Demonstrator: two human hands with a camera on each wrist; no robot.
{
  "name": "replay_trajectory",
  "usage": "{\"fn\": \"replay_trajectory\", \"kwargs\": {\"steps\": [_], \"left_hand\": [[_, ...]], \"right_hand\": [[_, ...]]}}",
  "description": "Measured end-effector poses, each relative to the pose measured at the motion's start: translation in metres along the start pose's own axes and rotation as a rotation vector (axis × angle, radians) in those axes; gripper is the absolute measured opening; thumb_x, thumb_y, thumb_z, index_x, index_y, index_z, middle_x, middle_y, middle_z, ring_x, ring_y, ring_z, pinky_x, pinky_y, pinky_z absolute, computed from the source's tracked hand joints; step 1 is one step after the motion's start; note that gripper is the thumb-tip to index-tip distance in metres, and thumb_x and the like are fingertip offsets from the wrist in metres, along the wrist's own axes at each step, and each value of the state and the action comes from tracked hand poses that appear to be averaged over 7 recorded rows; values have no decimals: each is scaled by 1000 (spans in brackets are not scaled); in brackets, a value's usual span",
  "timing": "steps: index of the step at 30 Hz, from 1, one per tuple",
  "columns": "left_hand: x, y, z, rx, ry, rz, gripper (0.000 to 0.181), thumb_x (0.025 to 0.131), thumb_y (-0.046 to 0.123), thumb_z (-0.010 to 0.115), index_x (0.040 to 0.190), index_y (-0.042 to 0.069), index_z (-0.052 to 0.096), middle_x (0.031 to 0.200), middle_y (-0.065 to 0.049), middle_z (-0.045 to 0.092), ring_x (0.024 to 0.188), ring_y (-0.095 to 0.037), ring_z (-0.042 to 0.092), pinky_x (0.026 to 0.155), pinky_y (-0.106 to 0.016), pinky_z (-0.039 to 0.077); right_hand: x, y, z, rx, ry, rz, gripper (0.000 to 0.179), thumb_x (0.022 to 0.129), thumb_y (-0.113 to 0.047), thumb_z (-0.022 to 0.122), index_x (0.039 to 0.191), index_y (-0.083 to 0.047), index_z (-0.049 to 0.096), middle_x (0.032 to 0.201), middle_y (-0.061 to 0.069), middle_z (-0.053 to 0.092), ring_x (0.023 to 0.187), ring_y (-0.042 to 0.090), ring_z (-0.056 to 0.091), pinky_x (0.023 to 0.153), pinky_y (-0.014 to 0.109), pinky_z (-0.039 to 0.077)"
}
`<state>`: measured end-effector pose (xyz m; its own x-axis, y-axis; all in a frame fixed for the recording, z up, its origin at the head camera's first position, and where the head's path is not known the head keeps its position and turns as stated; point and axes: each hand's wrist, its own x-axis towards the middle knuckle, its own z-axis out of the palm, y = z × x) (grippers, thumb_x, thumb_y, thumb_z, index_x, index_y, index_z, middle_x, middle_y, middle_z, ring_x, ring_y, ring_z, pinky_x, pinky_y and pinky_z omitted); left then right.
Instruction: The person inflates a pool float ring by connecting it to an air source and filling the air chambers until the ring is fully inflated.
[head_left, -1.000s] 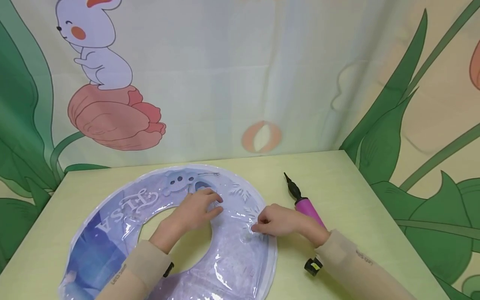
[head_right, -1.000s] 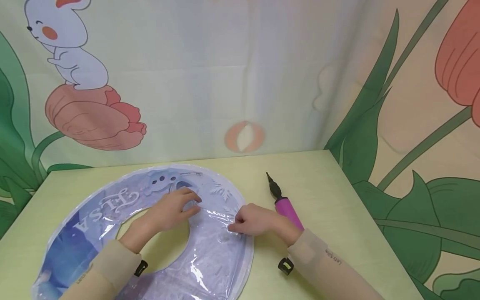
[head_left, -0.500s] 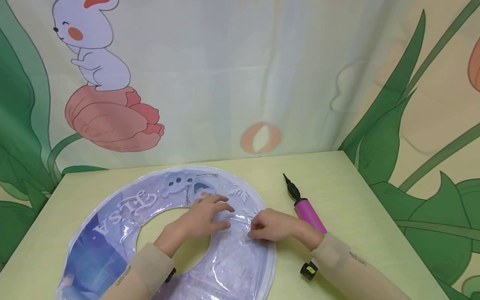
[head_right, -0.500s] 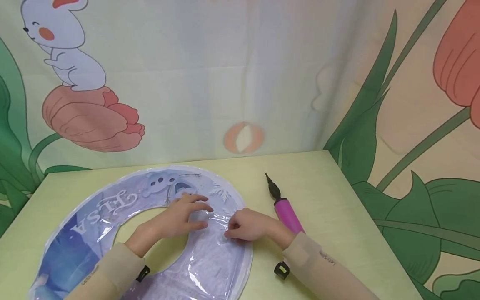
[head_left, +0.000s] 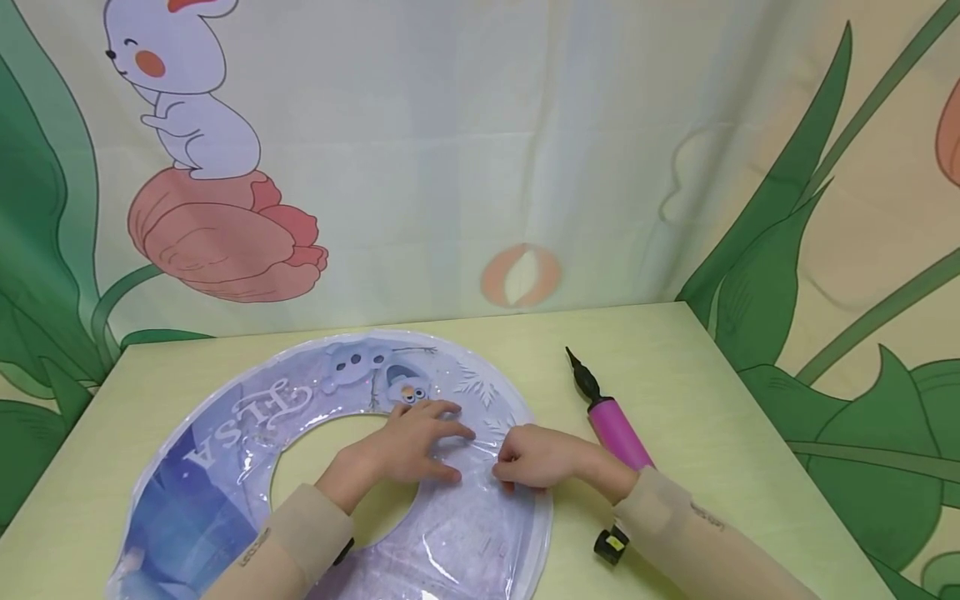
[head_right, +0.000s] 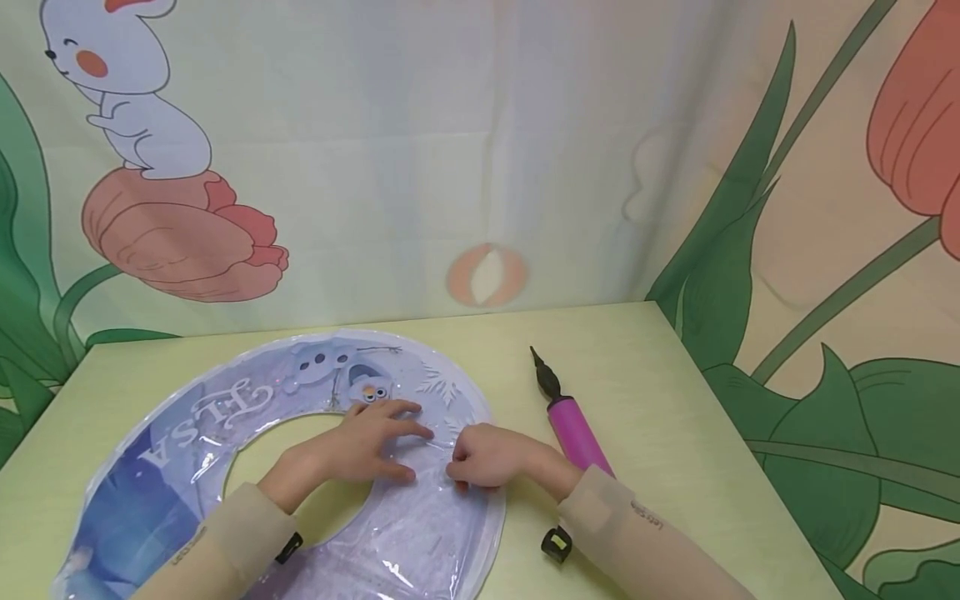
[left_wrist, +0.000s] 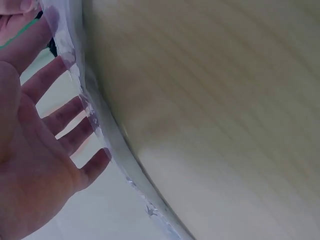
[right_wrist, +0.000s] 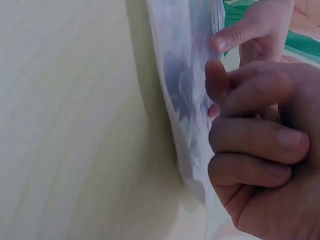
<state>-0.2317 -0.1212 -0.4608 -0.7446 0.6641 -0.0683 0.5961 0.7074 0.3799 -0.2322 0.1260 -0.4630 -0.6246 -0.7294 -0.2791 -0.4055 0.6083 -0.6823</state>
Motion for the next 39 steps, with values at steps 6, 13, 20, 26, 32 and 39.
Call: {"fn": "replay_trajectory", "kwargs": {"steps": [6, 13, 20, 26, 32, 39], "left_hand": [[2, 1, 3, 40, -4, -9, 55, 86, 42, 83, 134, 21, 69, 150, -17, 47, 139, -42, 40, 104, -71, 28], [2, 1, 4, 35, -7, -27, 54, 85, 40, 84, 133, 21, 70, 150, -16, 48, 139, -40, 40, 103, -71, 30], [3, 2, 3, 32, -18, -37, 53, 85, 40, 85, 133, 22, 71, 150, -16, 48, 139, -40, 40, 104, -71, 29], [3, 2, 3, 30, -26, -41, 53, 85, 40, 84, 134, 23, 70, 150, -16, 48, 140, -40, 39, 104, -72, 28], [4, 1, 3, 35, -30, -43, 54, 85, 41, 84, 134, 23, 70, 151, -16, 48, 140, -41, 39, 105, -72, 27], [3, 1, 2, 59, -18, -31, 53, 86, 44, 83, 134, 25, 70, 151, -14, 48, 140, -39, 40, 105, -72, 26]], "right_hand": [[1, -1, 4, 48, 16, 22, 38, 100, -15, 56, 64, -9, 68, 49, 6, 62, 34, 9, 46, 36, 22, 36], [0, -2, 7, 101, 29, 51, 47, 104, -29, 58, 65, -6, 69, 50, 8, 62, 34, 13, 51, 37, 26, 42], [1, -1, 11, 125, 64, 104, 55, 105, -38, 58, 63, -5, 68, 48, 8, 60, 33, 15, 51, 36, 28, 43], [1, -3, 10, 105, 50, 111, 51, 105, -32, 58, 62, -7, 68, 47, 7, 59, 33, 13, 50, 36, 27, 42], [0, -4, 10, 94, 29, 123, 47, 103, -27, 56, 63, -6, 67, 47, 7, 59, 32, 12, 48, 36, 25, 38], [-3, -6, 10, 121, 15, 158, 45, 101, -24, 52, 63, -4, 65, 46, 7, 59, 33, 13, 52, 35, 24, 35]]}}
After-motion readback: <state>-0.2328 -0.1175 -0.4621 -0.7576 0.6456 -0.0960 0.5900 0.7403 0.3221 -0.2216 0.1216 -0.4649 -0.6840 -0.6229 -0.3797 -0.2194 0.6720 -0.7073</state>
